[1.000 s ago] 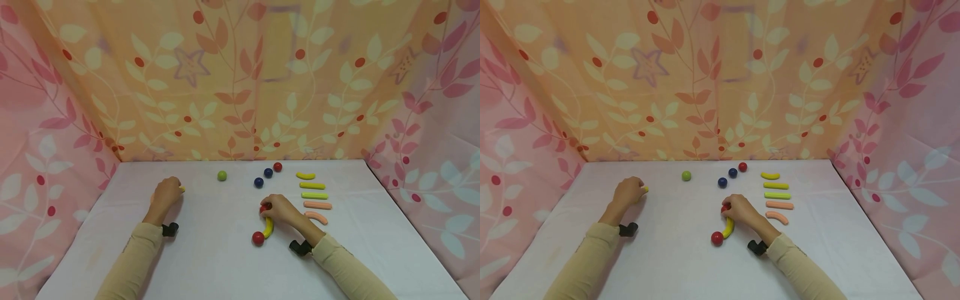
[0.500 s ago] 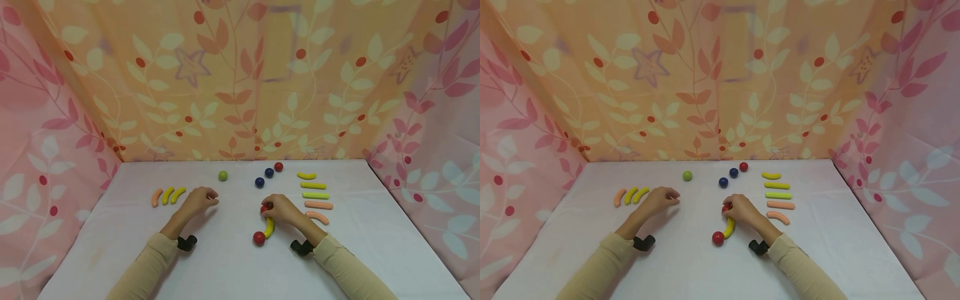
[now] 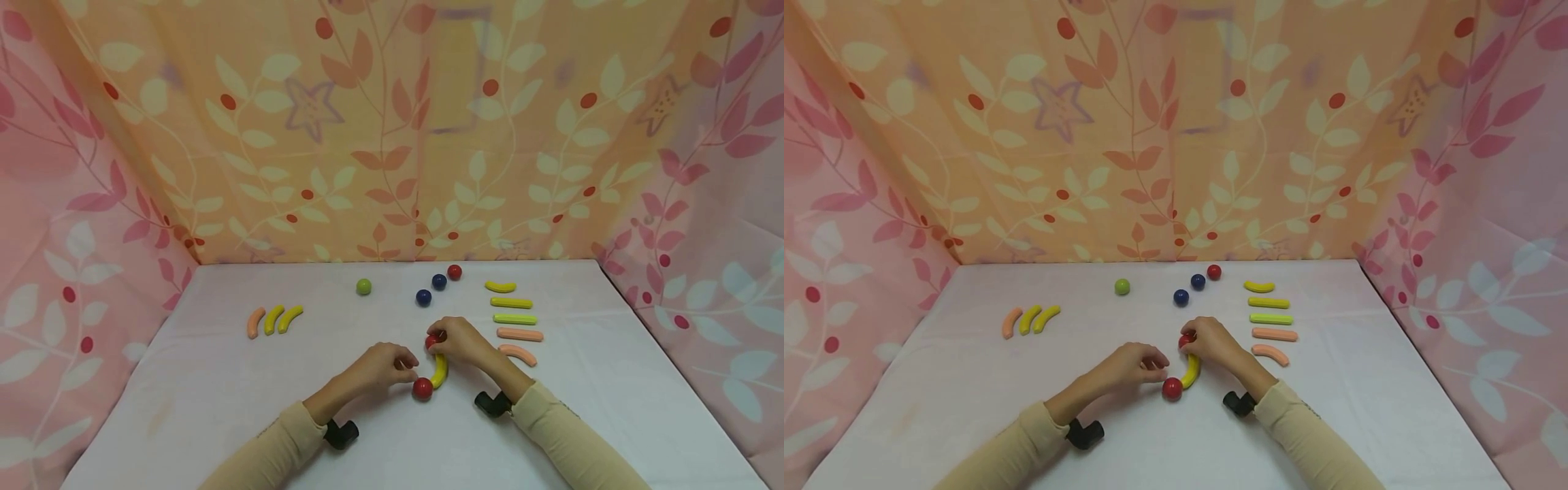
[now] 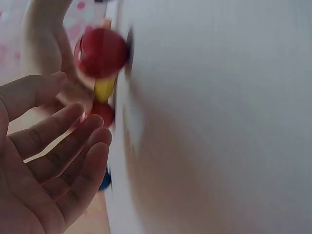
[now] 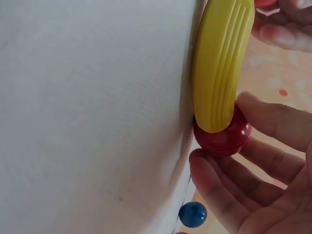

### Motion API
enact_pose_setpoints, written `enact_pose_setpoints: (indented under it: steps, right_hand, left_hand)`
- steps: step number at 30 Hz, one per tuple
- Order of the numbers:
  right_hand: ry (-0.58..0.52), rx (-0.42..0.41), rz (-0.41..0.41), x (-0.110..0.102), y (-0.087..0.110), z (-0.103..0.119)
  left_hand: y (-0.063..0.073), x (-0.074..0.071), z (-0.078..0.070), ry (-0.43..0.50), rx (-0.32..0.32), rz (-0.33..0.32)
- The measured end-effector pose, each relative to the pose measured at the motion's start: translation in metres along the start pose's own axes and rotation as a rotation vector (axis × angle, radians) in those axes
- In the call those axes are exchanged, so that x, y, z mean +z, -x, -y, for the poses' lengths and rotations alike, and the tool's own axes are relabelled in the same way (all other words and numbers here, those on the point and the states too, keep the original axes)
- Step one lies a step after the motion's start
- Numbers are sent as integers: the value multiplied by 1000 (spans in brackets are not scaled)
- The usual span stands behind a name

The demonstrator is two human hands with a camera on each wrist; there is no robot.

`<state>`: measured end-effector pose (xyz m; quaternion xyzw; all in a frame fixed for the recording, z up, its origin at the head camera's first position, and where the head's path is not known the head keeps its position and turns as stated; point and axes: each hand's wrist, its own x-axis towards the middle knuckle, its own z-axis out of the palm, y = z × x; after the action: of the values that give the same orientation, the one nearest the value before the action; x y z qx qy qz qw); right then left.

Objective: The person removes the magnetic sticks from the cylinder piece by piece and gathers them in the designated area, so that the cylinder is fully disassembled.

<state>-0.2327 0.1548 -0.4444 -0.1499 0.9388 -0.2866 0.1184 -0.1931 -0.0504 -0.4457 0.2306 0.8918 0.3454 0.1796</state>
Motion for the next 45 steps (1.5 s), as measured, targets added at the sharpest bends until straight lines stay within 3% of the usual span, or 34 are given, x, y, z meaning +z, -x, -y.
enact_pose_setpoints:
  steps: [8,21,32,37,45]
  right_hand:
    - [-1,-8,-8,1,0,-1]
    - [-2,-16,-19,0,1,-2]
    - [-22,7,-10,-1,3,-1]
    - [-13,-15,-1,-2,4,-5]
    - [-5,-101,45,-5,6,-11]
  left_hand:
    - [2,17,-12,11,0,17]
    - [4,23,-17,-52,16,-2]
    - [0,27,-29,-237,19,-4]
    - [0,22,-23,-240,22,-10]
    - [-2,2,-4,-250,18,-36]
